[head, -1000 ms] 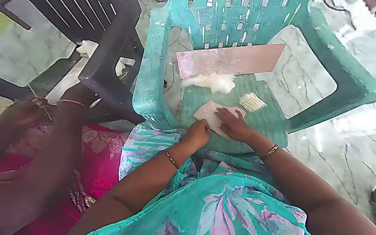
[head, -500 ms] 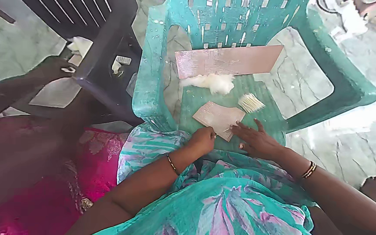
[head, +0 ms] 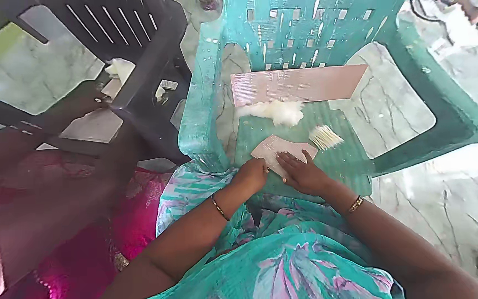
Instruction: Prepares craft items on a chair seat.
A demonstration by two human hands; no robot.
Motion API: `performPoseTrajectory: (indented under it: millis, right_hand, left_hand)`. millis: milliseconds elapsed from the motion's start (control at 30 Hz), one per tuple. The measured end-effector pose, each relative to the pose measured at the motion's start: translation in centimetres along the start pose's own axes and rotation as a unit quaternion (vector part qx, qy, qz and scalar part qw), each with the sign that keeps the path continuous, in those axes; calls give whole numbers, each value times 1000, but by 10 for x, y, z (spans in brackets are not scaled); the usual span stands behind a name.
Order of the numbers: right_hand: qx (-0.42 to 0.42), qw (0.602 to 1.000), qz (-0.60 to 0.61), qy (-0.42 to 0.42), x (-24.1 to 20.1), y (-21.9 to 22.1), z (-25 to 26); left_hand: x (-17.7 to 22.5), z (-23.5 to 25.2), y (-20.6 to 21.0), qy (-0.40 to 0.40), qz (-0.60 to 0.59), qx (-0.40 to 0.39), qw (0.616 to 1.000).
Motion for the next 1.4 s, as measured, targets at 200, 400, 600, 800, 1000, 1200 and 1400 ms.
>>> performPoseTrajectory:
  millis: [200, 400, 600, 800, 1000, 1200, 1400]
  right_hand:
    - [-21, 1000, -5, -17, -5, 4, -59]
    - [130, 991, -17, 6, 8, -21, -48]
    - [76, 997, -5, 5, -3, -6, 10]
    - [-35, 999, -1, 29, -20, 9, -21]
    - [85, 996, 26, -31, -27, 4, -72]
    - [361, 932, -1, 12, -13, -16, -85]
    - [370, 929, -23, -2, -15, -18, -72]
  left_hand:
    - [9, -8, 11, 21, 8, -41, 999]
    - [5, -6, 4, 20, 1, 14, 1000]
    - [1, -1, 0, 3, 12, 16, 1000]
    - [3, -6, 7, 22, 23, -9, 999]
    - [14, -14, 13, 56, 39, -31, 997]
    - [23, -25, 9, 108, 12, 1, 994]
    - [30, -30, 13, 155, 2, -7, 988]
Point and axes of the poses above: each hand's wrist, its own z-axis towards the middle knuckle, its own y-axis out of the palm, x = y × z, the point moved 6 cm from there along z, towards the middle knuckle, and after that the axes turned 3 degrees about -y, right-handed, at the moved point
